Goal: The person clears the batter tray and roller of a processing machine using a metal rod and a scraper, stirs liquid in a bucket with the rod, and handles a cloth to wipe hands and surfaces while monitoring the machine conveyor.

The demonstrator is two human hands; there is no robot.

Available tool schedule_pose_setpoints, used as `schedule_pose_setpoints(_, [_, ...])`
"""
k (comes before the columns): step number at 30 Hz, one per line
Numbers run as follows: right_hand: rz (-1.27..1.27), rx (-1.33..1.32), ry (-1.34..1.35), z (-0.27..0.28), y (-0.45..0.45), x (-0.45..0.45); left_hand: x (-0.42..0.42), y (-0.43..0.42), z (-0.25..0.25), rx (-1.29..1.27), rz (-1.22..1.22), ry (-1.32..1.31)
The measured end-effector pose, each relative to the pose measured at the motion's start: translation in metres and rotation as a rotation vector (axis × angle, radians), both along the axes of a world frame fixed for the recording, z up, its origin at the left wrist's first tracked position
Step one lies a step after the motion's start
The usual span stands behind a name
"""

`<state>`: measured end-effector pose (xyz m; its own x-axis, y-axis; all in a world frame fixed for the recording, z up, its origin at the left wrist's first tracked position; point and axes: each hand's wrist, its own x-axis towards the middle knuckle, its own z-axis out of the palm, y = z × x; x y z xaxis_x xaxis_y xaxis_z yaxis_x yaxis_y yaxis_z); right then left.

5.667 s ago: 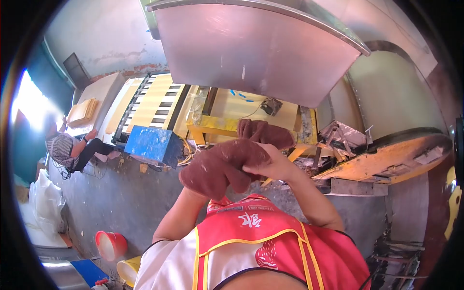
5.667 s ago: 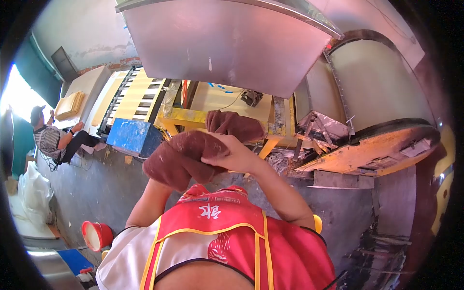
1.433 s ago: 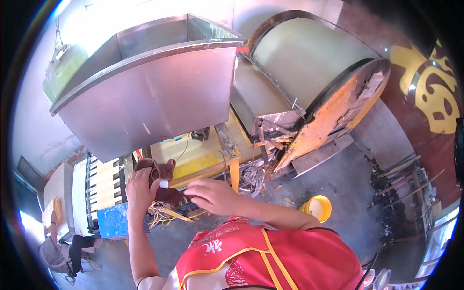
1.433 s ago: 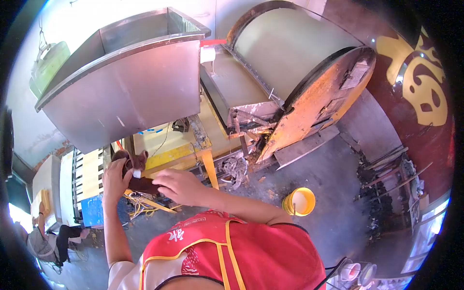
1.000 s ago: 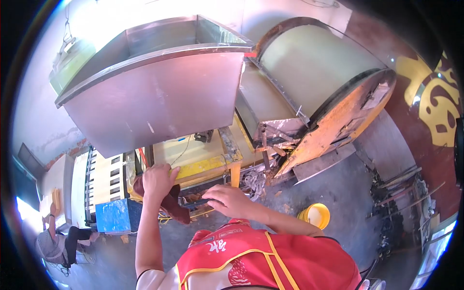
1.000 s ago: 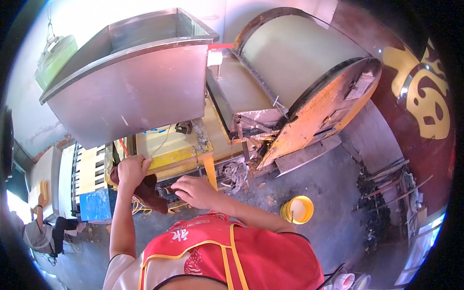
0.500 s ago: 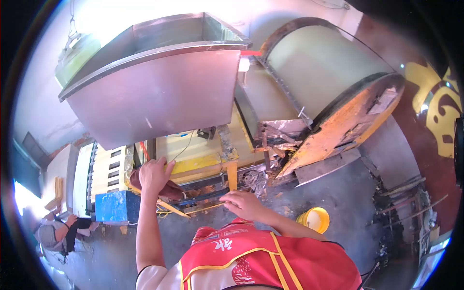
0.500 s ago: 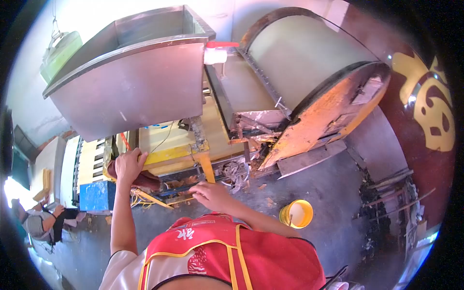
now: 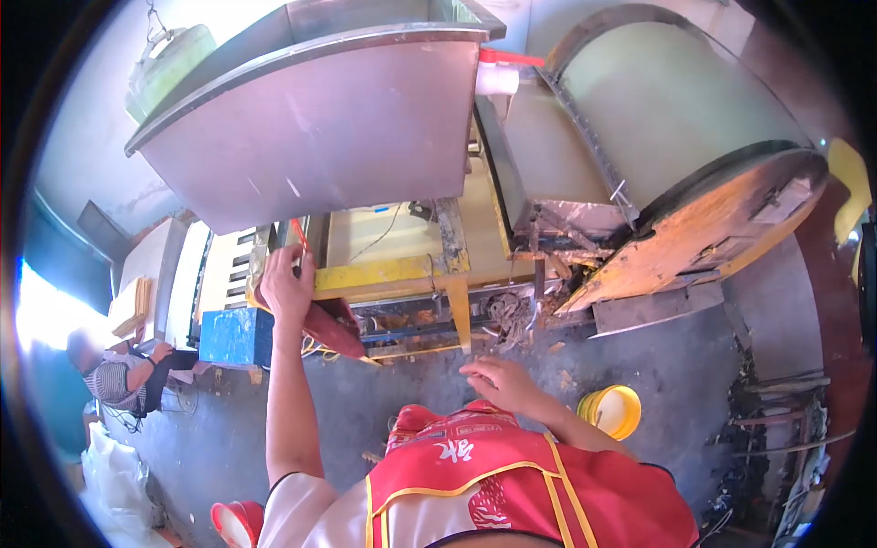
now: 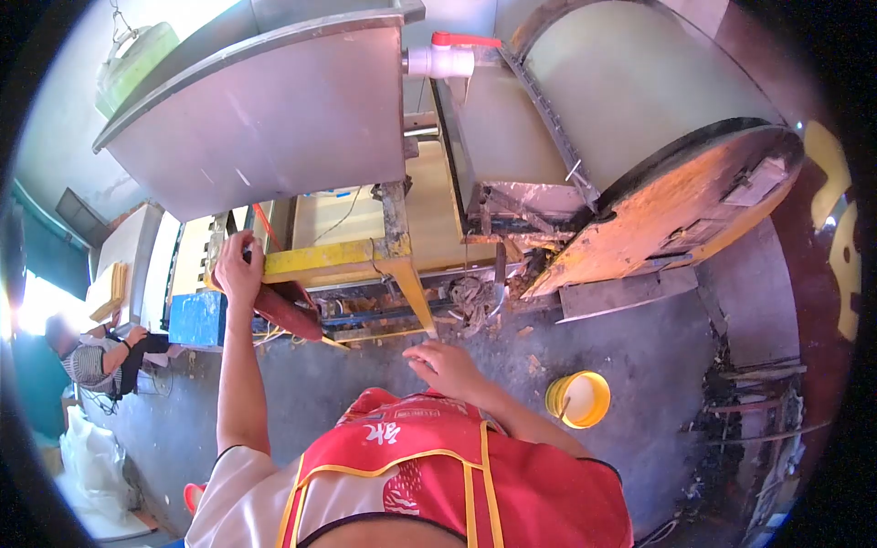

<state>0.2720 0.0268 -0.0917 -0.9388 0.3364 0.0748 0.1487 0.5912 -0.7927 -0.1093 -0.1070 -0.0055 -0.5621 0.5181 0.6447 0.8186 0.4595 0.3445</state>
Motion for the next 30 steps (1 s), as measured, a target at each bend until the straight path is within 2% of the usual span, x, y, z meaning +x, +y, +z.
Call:
schedule_pose_setpoints(2, [0.006, -0.015, 0.015, -0.002, 0.002, 0.004, 0.004, -0.002, 0.002, -0.040, 0.093, 0.134])
schedule_pose_setpoints(4, [0.012, -0.016, 0.042, -0.004, 0.006, 0.005, 0.007, -0.007, 0.001, -0.035, 0.078, 0.085])
schedule_pose_setpoints(6, [-0.012, -0.022, 0.044, -0.007, 0.008, 0.004, 0.007, -0.019, -0.001, -0.091, 0.117, 0.289])
schedule_pose_setpoints(12, [-0.049, 0.006, -0.020, 0.009, -0.006, -0.015, -0.004, -0.043, -0.004, -0.106, -0.014, 0.133])
schedule_pose_setpoints(15, [0.017, 0.035, -0.053, 0.015, -0.018, -0.035, -0.009, -0.041, -0.007, -0.067, 0.024, 0.096])
schedule_pose_setpoints(18, [0.053, 0.099, -0.015, 0.018, -0.024, -0.058, -0.007, -0.044, -0.003, 0.048, -0.025, 0.037])
schedule_pose_setpoints(20, [0.040, 0.091, -0.014, 0.026, -0.031, -0.070, 0.008, -0.046, 0.018, 0.202, -0.111, -0.069])
schedule_pose_setpoints(22, [0.035, 0.084, -0.020, 0.028, -0.038, -0.078, 0.015, -0.048, 0.028, 0.231, -0.181, -0.084])
schedule_pose_setpoints(24, [0.057, 0.052, -0.017, 0.026, -0.045, -0.083, 0.016, -0.046, 0.034, 0.184, -0.360, -0.026])
schedule_pose_setpoints(28, [0.067, 0.087, -0.058, 0.022, -0.055, -0.085, 0.006, -0.029, 0.030, 0.077, -0.309, 0.036])
schedule_pose_setpoints(30, [0.020, 0.070, -0.045, 0.021, -0.058, -0.082, 0.001, -0.030, 0.027, 0.108, -0.327, 0.089])
